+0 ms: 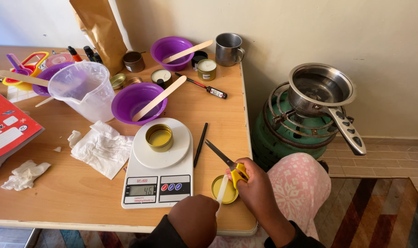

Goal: Preparing candle making materials by cutting tape, weighing a bowl on a digital scale, and measuring out green powder.

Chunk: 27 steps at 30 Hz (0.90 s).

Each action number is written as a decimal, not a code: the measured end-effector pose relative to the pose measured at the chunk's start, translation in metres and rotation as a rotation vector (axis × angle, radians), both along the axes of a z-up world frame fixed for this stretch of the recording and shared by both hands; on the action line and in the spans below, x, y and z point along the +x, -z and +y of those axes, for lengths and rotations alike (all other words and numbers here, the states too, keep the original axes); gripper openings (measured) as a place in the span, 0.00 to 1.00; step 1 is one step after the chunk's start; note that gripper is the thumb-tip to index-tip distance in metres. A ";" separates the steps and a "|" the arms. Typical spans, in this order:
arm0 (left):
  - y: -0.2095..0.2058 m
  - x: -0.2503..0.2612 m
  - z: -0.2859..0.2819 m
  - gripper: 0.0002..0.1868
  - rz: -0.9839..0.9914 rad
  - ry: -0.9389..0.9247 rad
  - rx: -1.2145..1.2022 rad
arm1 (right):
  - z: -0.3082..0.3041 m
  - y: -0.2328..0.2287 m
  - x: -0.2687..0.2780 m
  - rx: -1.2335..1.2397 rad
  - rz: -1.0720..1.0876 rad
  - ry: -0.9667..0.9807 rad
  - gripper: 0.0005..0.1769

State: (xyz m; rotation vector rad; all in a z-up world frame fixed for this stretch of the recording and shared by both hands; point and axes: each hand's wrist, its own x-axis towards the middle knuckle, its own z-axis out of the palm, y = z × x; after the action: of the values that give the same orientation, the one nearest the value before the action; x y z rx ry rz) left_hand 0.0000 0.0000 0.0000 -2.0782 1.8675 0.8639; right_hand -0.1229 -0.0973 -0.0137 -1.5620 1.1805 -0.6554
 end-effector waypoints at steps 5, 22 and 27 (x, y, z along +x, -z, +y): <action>-0.001 -0.008 0.000 0.08 -0.014 -0.003 0.006 | 0.001 -0.002 0.002 0.034 -0.008 0.020 0.13; -0.008 -0.032 -0.011 0.12 -0.113 0.076 -0.002 | 0.004 0.002 -0.001 0.053 -0.124 0.072 0.15; -0.007 -0.035 -0.009 0.12 -0.153 0.100 -0.035 | 0.003 -0.001 -0.001 0.036 0.007 0.072 0.18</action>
State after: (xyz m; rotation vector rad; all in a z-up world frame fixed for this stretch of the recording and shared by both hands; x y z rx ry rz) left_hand -0.0350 -0.0094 0.0068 -1.9902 1.8986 0.6354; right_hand -0.1237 -0.0943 -0.0130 -1.4981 1.2526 -0.6724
